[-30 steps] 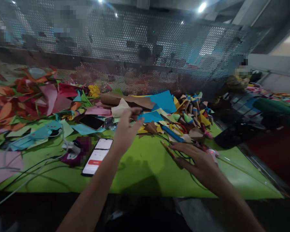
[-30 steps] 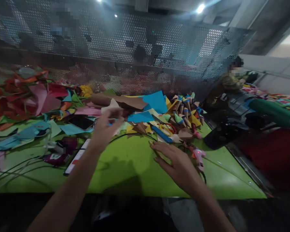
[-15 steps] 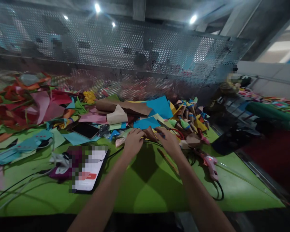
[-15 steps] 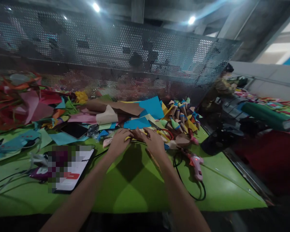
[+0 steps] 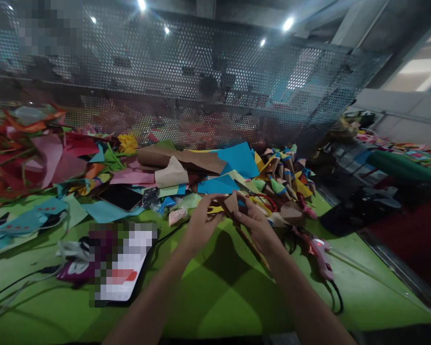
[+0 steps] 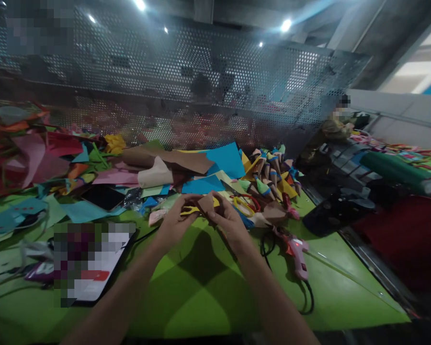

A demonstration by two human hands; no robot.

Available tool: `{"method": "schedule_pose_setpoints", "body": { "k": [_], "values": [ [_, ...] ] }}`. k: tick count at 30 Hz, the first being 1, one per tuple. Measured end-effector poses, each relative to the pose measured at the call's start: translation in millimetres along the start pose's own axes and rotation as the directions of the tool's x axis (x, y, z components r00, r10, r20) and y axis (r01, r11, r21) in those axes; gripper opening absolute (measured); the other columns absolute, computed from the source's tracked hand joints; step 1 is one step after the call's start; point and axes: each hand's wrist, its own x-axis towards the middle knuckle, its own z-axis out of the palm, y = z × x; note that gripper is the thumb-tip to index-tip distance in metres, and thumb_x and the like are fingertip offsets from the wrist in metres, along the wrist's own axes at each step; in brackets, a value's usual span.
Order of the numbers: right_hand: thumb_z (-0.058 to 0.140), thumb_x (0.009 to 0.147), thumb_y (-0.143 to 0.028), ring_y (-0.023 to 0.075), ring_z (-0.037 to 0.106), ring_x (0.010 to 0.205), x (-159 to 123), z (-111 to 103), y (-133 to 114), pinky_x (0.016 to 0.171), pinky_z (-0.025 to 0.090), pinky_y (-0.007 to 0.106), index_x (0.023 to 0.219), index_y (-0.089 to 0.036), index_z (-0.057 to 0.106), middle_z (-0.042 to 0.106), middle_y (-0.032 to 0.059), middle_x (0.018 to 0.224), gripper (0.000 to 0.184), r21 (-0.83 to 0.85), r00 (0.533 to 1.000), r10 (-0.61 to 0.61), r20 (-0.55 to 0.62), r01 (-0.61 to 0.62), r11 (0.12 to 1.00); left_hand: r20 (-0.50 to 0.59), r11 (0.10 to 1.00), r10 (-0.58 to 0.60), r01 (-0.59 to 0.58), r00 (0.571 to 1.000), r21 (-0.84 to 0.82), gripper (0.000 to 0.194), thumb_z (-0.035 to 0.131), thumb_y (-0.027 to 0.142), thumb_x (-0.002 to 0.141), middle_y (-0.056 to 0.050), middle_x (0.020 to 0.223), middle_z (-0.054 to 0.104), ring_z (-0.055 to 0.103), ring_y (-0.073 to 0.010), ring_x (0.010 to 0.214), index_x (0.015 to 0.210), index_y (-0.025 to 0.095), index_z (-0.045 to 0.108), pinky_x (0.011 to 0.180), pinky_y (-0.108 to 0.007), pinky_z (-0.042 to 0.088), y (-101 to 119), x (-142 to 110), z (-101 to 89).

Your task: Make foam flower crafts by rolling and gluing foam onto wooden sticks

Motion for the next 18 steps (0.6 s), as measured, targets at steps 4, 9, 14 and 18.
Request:
{"method": "schedule_pose_setpoints", "body": {
  "k": [4, 9, 14, 18],
  "values": [
    [0.077, 0.078, -0.040, 0.0225, 0.066, 0.091, -2.2, 4.2, 2.3, 0.075, 0.053, 0.032, 0.138, -0.029, 0.052, 0.071, 0.0043, 0.106, 0.066, 0.051, 0.999, -0.037, -0.013, 0.038, 0.998, 0.063, 0.921, -0.173, 0.184, 0.983, -0.342, 0.052, 0.067, 0.032, 0.086, -0.011, 0.137, 0.060, 0.058, -0.0249, 0.123, 0.134, 0.023, 0.050, 0.104, -0.039, 0.045, 1.5, -1.2, 12.0],
    [0.075, 0.080, -0.041, 0.0242, 0.065, 0.097, -5.9, 9.5, 1.0, 0.081, 0.054, 0.035, 0.144, -0.033, 0.044, 0.071, 0.0034, 0.101, 0.073, 0.002, 0.998, -0.061, 0.019, 0.061, 0.998, 0.173, 0.850, -0.264, 0.313, 0.949, -0.424, 0.044, 0.070, 0.044, 0.084, -0.008, 0.126, 0.069, 0.060, -0.0254, 0.120, 0.122, 0.022, 0.066, 0.105, -0.037, 0.043, 3.7, -3.5, 17.1],
    [0.074, 0.081, -0.042, 0.0236, 0.067, 0.091, -6.7, 10.5, 1.1, 0.079, 0.055, 0.037, 0.152, -0.035, 0.027, 0.071, 0.0025, 0.098, 0.085, 0.023, 0.995, -0.075, 0.062, 0.074, 0.997, 0.154, 0.806, -0.331, 0.364, 0.931, -0.468, 0.045, 0.076, 0.050, 0.077, -0.008, 0.106, 0.075, 0.066, -0.0212, 0.093, 0.110, 0.019, 0.072, 0.088, -0.033, 0.050, 2.3, -3.8, 16.1],
    [0.072, 0.083, -0.041, 0.0210, 0.067, 0.085, -6.8, 10.0, 0.9, 0.076, 0.055, 0.034, 0.143, -0.034, 0.038, 0.070, 0.0015, 0.100, 0.069, 0.019, 0.994, -0.092, 0.060, 0.091, 0.996, 0.142, 0.800, -0.347, 0.371, 0.927, -0.472, 0.042, 0.080, 0.046, 0.073, -0.007, 0.100, 0.074, 0.065, -0.0188, 0.085, 0.104, 0.018, 0.073, 0.082, -0.032, 0.049, 0.5, -3.2, 16.2]
  ]
}}
